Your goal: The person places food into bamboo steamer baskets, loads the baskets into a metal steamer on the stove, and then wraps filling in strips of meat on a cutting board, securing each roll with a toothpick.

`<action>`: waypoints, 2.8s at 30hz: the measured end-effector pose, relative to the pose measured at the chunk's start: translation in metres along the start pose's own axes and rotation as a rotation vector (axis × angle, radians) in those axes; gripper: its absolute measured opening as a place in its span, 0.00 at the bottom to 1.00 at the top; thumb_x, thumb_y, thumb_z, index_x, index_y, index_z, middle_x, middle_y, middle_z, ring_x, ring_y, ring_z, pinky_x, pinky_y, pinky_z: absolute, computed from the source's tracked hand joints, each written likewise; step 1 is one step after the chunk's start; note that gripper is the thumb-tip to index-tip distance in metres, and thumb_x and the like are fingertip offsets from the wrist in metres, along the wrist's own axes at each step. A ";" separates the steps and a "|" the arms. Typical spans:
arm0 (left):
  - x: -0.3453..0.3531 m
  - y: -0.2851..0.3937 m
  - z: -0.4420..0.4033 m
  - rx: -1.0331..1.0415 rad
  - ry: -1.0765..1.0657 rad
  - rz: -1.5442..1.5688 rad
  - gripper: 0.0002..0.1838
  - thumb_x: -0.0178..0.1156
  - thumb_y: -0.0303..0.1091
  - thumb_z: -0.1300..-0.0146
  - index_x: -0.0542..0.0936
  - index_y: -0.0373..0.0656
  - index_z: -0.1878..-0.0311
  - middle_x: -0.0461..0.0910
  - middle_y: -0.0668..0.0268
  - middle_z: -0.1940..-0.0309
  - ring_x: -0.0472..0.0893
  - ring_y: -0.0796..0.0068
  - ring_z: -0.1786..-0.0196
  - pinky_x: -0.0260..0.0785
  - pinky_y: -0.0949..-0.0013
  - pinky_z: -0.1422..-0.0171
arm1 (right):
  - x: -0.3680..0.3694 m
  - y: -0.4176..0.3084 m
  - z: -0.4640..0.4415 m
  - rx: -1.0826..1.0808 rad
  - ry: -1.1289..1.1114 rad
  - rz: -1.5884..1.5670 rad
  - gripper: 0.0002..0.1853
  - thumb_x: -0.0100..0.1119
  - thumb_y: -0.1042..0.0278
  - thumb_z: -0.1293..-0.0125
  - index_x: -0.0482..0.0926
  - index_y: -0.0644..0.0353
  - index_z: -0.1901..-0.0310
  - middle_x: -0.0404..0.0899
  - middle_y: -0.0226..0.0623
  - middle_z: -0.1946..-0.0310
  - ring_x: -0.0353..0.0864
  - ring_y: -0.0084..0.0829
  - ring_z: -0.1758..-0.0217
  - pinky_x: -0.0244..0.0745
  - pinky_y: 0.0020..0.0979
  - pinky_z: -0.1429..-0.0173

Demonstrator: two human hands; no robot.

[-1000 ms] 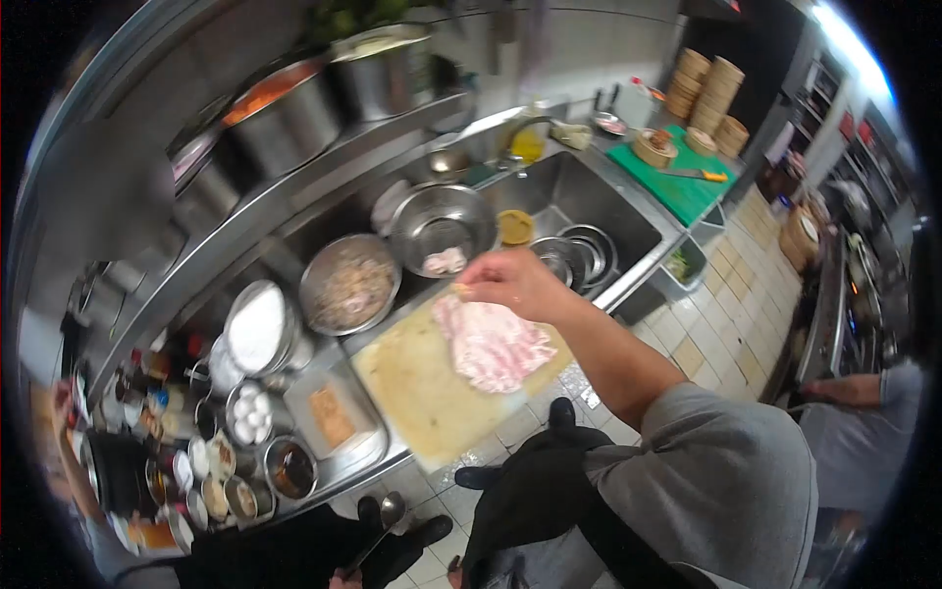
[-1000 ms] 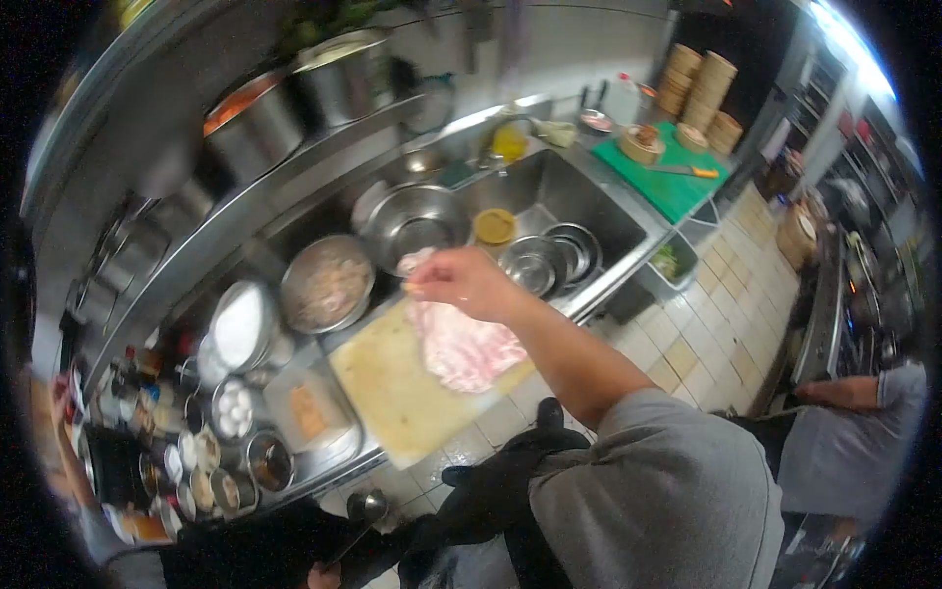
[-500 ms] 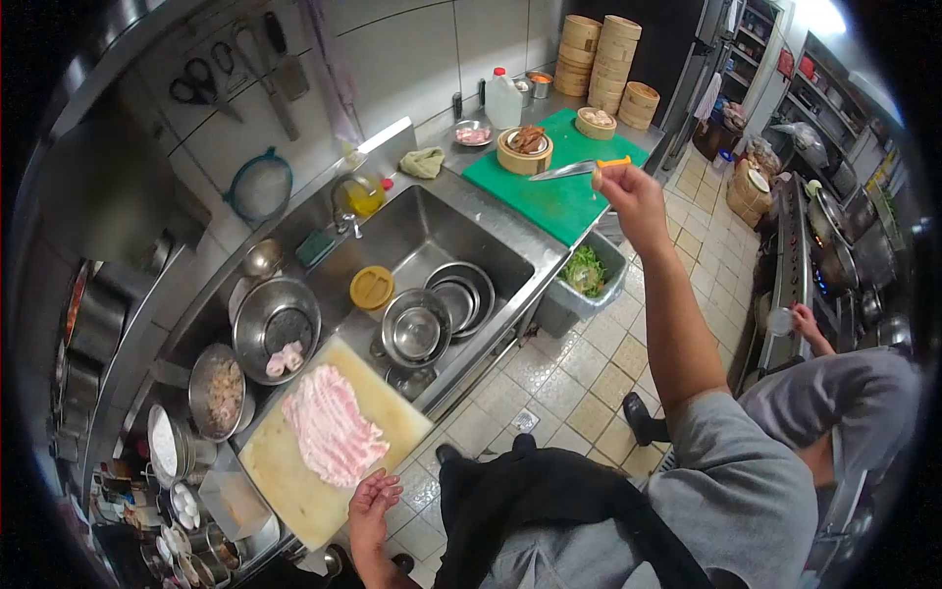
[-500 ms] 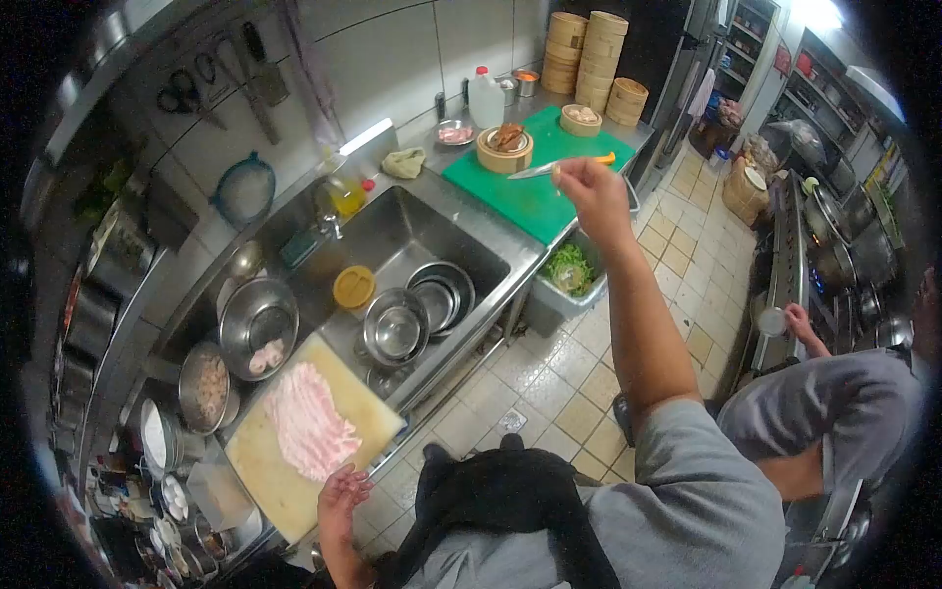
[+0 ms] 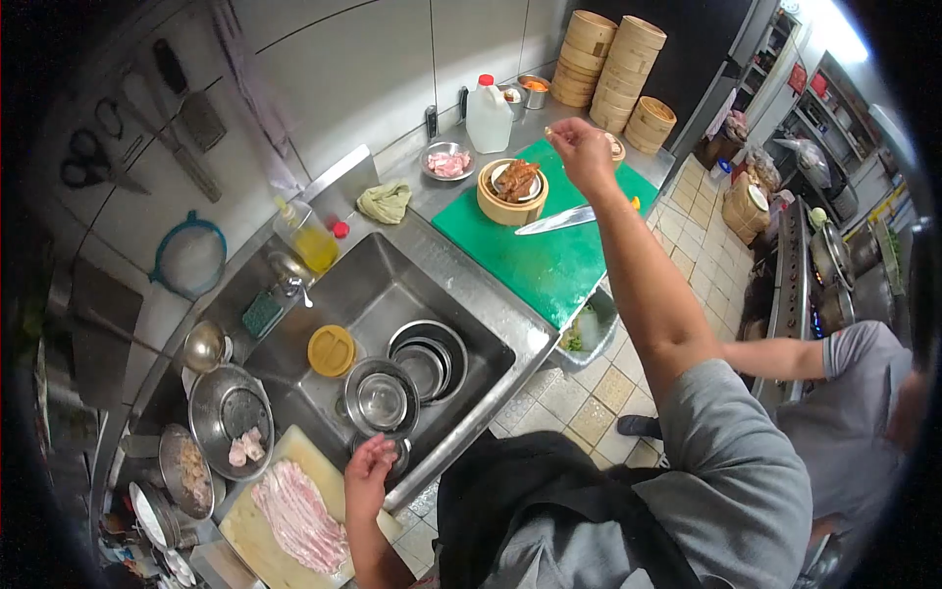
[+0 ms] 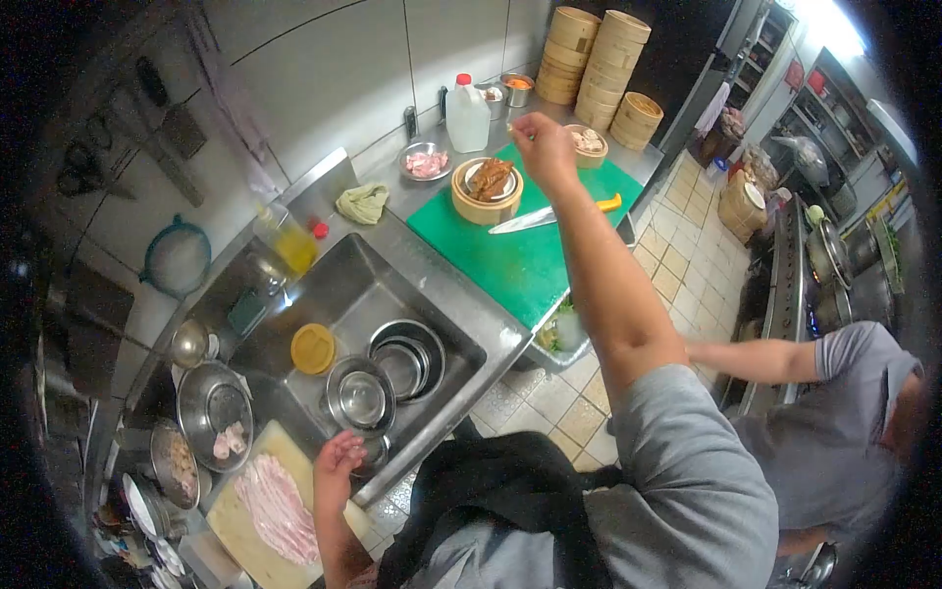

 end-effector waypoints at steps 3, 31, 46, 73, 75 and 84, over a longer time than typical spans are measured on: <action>0.010 0.016 -0.036 0.005 -0.017 -0.082 0.21 0.59 0.22 0.33 0.73 0.35 0.37 0.81 0.59 0.48 0.80 0.73 0.47 0.71 0.69 0.39 | 0.035 0.017 -0.004 0.024 -0.062 0.084 0.08 0.65 0.64 0.38 0.85 0.55 0.60 0.86 0.41 0.62 0.85 0.44 0.58 0.78 0.41 0.53; 0.202 0.075 -0.162 0.170 -0.055 -0.288 0.25 0.62 0.26 0.34 0.72 0.42 0.33 0.77 0.61 0.41 0.78 0.74 0.45 0.69 0.71 0.38 | 0.009 0.272 -0.023 0.464 -0.258 0.387 0.32 0.66 0.65 0.38 0.67 0.49 0.33 0.72 0.50 0.38 0.72 0.53 0.36 0.70 0.46 0.34; 0.390 0.109 -0.292 0.461 0.143 -0.863 0.35 0.67 0.32 0.41 0.68 0.54 0.29 0.49 0.36 0.25 0.55 0.40 0.23 0.54 0.53 0.23 | 0.007 0.331 -0.058 0.365 -0.349 0.344 0.22 0.65 0.64 0.37 0.71 0.49 0.42 0.74 0.52 0.45 0.75 0.53 0.40 0.71 0.46 0.37; 0.366 0.126 -0.336 0.862 0.065 -0.836 0.21 0.72 0.31 0.42 0.76 0.35 0.49 0.78 0.52 0.52 0.77 0.56 0.50 0.68 0.57 0.40 | -0.307 0.236 0.301 0.611 0.246 0.431 0.20 0.76 0.69 0.52 0.77 0.56 0.58 0.78 0.41 0.58 0.79 0.46 0.51 0.75 0.42 0.47; 0.366 0.127 -0.339 1.057 0.061 -0.944 0.20 0.72 0.31 0.42 0.76 0.36 0.50 0.78 0.51 0.53 0.77 0.56 0.51 0.69 0.58 0.40 | -0.332 0.218 0.340 0.771 0.275 0.449 0.21 0.76 0.70 0.53 0.76 0.54 0.58 0.77 0.40 0.56 0.79 0.45 0.50 0.75 0.42 0.47; 0.506 0.117 -0.198 1.218 -0.217 -0.816 0.08 0.59 0.28 0.32 0.78 0.32 0.58 0.79 0.48 0.56 0.77 0.53 0.58 0.76 0.62 0.52 | -0.439 0.215 0.526 1.034 0.516 0.487 0.21 0.76 0.69 0.51 0.75 0.54 0.57 0.76 0.39 0.54 0.78 0.45 0.46 0.75 0.41 0.45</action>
Point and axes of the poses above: each hand's wrist, its own z-axis away from the middle knuckle, its own x-axis out of the palm, y = z × x, the point moved 2 cm from there along -z, towards the middle knuckle
